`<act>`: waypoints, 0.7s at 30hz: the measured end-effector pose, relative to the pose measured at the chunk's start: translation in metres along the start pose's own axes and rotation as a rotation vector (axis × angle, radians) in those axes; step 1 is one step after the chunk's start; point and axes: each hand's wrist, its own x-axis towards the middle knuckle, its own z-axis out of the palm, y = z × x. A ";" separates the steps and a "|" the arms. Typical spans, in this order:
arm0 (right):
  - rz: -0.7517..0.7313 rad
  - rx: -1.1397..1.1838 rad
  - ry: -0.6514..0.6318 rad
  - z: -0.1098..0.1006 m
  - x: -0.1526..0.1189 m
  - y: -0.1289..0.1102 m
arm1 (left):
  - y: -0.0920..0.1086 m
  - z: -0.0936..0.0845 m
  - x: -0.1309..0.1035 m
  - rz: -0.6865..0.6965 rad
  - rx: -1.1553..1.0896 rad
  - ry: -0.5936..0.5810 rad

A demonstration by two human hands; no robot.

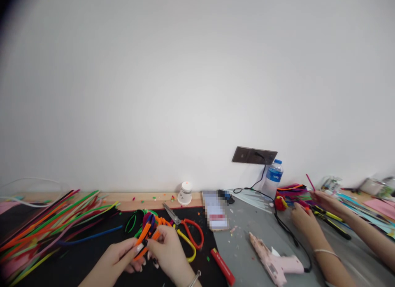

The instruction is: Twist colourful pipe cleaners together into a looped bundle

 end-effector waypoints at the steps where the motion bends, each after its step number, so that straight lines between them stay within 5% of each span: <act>1: -0.002 0.012 0.012 0.001 0.000 -0.001 | -0.001 0.000 0.000 -0.006 -0.005 -0.007; 21: -0.070 0.034 0.027 -0.004 0.001 0.002 | -0.007 0.005 0.003 -0.074 -0.107 -0.042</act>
